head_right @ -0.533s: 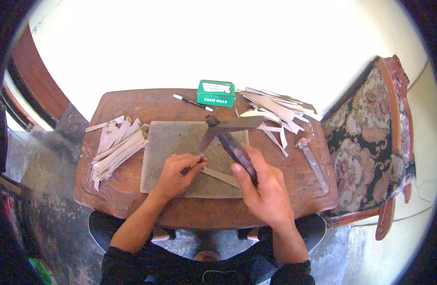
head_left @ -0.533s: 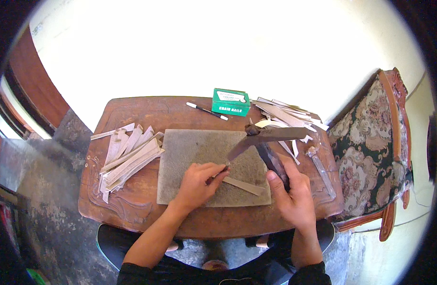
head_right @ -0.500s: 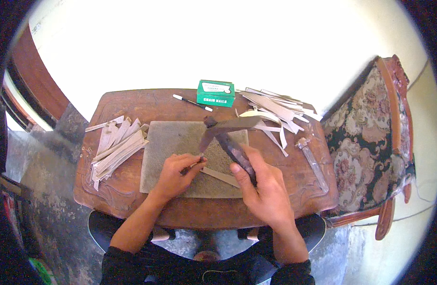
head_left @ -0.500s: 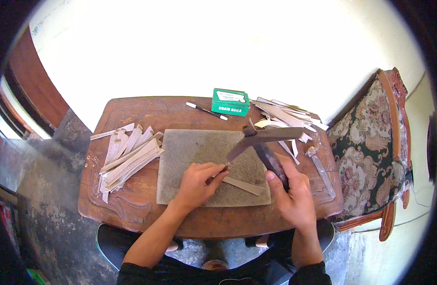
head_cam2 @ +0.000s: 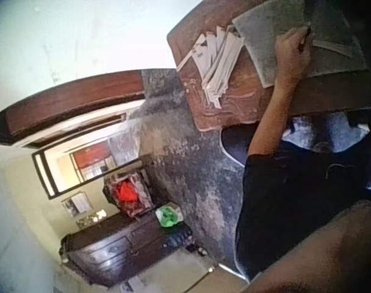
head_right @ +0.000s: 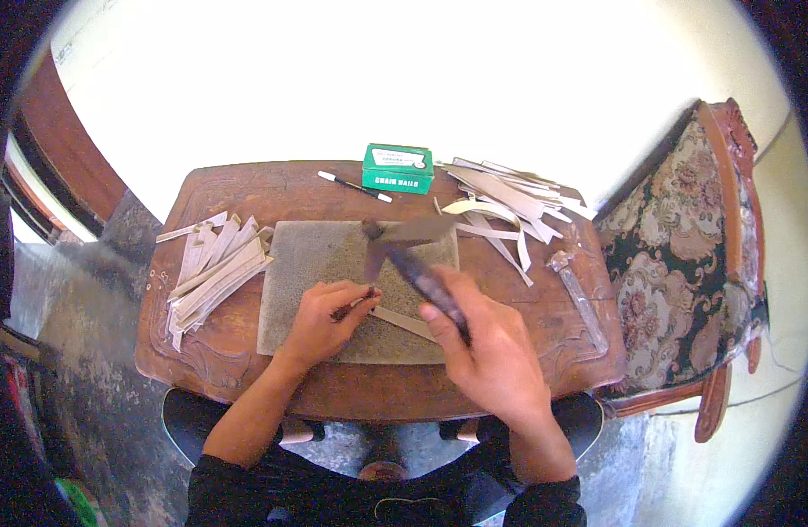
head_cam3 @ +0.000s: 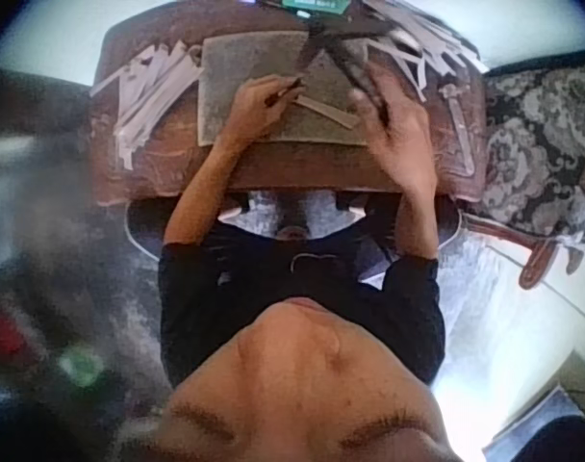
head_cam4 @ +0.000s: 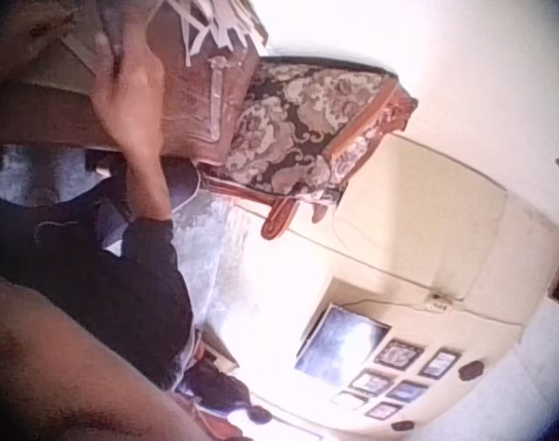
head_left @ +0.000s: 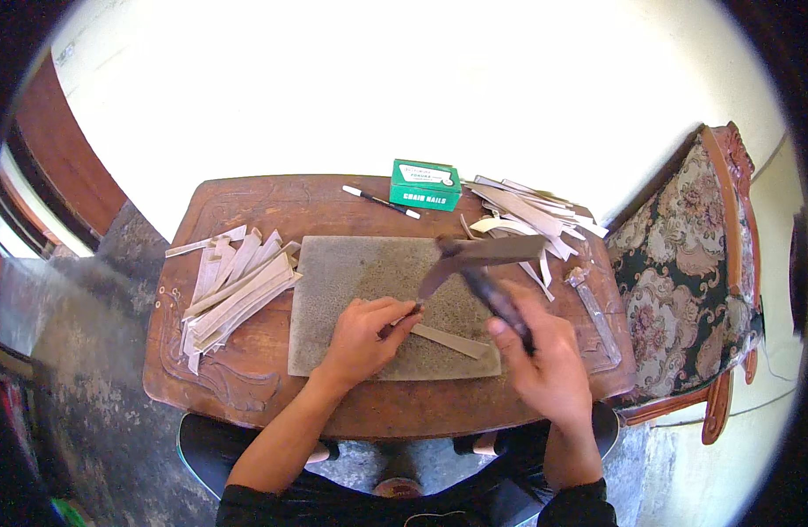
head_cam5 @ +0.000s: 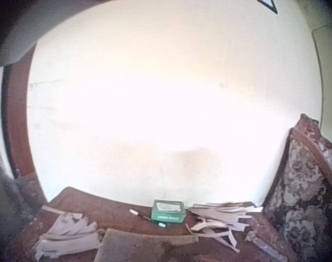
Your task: The person uses a hammer to tap a small wooden piece on a sanding block, then sets the hammer aside. They pick up a marker and draw a line on the wooden piece.
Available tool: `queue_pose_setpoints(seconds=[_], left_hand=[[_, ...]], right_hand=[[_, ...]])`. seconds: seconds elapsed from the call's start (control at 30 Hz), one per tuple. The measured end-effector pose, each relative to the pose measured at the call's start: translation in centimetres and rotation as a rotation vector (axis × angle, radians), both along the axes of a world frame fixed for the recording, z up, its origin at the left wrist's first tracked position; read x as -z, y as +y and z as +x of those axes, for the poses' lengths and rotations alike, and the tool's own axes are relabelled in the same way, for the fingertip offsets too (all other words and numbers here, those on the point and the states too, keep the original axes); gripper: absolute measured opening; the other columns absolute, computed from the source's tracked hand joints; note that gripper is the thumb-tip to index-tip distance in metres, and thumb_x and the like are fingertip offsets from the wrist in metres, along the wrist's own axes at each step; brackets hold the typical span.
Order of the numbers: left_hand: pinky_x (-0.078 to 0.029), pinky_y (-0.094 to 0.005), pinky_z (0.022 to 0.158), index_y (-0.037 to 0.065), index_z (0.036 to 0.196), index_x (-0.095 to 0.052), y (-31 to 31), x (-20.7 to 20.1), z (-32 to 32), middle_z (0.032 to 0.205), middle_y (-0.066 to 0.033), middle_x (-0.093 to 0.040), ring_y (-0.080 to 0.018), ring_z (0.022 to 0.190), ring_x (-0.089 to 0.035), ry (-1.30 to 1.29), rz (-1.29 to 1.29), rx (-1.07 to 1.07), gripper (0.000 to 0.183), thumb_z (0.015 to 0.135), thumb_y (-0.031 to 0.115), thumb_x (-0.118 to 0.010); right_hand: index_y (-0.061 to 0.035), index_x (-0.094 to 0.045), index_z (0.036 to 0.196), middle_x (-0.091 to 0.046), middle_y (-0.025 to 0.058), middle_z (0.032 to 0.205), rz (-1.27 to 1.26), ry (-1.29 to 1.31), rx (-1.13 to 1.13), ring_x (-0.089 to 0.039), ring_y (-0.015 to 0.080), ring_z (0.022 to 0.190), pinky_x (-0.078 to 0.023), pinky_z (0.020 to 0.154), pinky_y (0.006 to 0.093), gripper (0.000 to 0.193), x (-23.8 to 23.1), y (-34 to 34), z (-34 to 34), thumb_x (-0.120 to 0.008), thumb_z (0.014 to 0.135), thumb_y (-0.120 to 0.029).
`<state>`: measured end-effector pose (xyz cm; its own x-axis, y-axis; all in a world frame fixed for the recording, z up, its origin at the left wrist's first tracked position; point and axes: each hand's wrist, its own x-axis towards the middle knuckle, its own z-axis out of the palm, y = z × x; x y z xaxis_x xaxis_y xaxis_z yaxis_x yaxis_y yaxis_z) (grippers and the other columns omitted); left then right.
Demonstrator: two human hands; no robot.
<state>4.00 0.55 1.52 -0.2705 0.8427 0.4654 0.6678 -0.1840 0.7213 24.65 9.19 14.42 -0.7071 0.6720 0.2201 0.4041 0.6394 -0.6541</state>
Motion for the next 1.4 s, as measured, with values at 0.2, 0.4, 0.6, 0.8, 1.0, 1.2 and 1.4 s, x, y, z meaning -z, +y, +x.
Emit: queue_pose_setpoints(seconds=[0.2, 0.4, 0.6, 0.8, 1.0, 1.2, 1.4], left_hand=[[-0.050, -0.0338, 0.065, 0.003, 0.101, -0.076, 0.3, 0.2, -0.2, 0.086, -0.0116, -0.073, -0.0246, 0.068, -0.068, -0.031, 0.018, 0.012, 0.014, 0.088, 0.008, -0.075], [-0.050, -0.0343, 0.063, 0.003, 0.101, -0.076, 0.4, 0.2, -0.3, 0.086, -0.0117, -0.073, -0.0240, 0.066, -0.067, 0.004, 0.035, 0.010, 0.013, 0.089, 0.008, -0.074], [-0.049, -0.0354, 0.064, 0.003, 0.100, -0.076, 0.3, 0.2, -0.2, 0.086, -0.0114, -0.073, -0.0243, 0.066, -0.066, -0.032, 0.002, 0.007, 0.013, 0.089, 0.010, -0.074], [-0.048, -0.0347, 0.066, 0.004, 0.100, -0.076, 0.3, -0.1, -0.2, 0.087, -0.0106, -0.074, -0.0238, 0.068, -0.067, -0.006, -0.006, 0.006, 0.013, 0.090, 0.011, -0.073], [-0.047, -0.0330, 0.064, 0.003, 0.100, -0.076, 0.4, 0.4, -0.3, 0.089, -0.0105, -0.075, -0.0228, 0.067, -0.067, -0.019, 0.011, 0.000, 0.013, 0.090, 0.012, -0.074], [-0.045, -0.0276, 0.057, 0.000, 0.104, -0.072, 0.6, 0.6, -0.3, 0.087, -0.0084, -0.076, -0.0096, 0.062, -0.059, -0.260, -0.079, -0.075, 0.016, 0.096, 0.014, -0.071], [-0.044, -0.0254, 0.056, 0.000, 0.105, -0.071, 0.6, 0.5, -0.4, 0.084, -0.0050, -0.076, -0.0051, 0.062, -0.055, -0.525, -0.193, -0.096, 0.017, 0.098, 0.015, -0.069]], right_hand=[[-0.0028, -0.060, 0.126, -0.069, 0.0259, 0.093, 0.054, 0.080, 0.014, -0.069, 0.0458, 0.086, -0.053, 0.072, 0.0475, 0.034, -0.1, 0.0, -0.2, -0.067, 0.098, -0.020], [-0.0028, -0.059, 0.127, -0.070, 0.0250, 0.095, -0.019, 0.035, 0.026, -0.070, 0.0453, 0.089, -0.053, 0.073, 0.0467, 0.033, -0.6, -0.1, -0.2, -0.066, 0.098, -0.019], [-0.0023, -0.059, 0.127, -0.069, 0.0254, 0.092, 0.032, 0.068, 0.000, -0.069, 0.0455, 0.086, -0.053, 0.073, 0.0467, 0.033, 0.5, 0.3, -0.2, -0.066, 0.099, -0.017], [-0.0020, -0.059, 0.125, -0.067, 0.0231, 0.086, 0.034, 0.105, 0.005, -0.069, 0.0407, 0.078, -0.052, 0.068, 0.0436, 0.031, 1.3, 0.3, -0.3, -0.065, 0.100, -0.019], [-0.0064, -0.059, 0.125, -0.060, 0.0067, 0.075, -0.336, 0.241, 0.067, -0.058, 0.0202, 0.057, -0.045, 0.054, 0.0330, 0.030, 3.9, 1.5, -0.4, -0.058, 0.105, -0.028], [-0.0125, -0.054, 0.128, -0.047, -0.0018, 0.069, -0.979, 0.451, 0.192, -0.043, 0.0083, 0.047, -0.035, 0.043, 0.0249, 0.031, 9.2, 2.7, -2.6, -0.050, 0.109, -0.037], [-0.0114, -0.054, 0.131, -0.047, -0.0010, 0.070, -1.013, 0.474, 0.174, -0.044, 0.0074, 0.048, -0.037, 0.044, 0.0244, 0.034, 11.0, 2.8, -2.9, -0.051, 0.108, -0.037]])
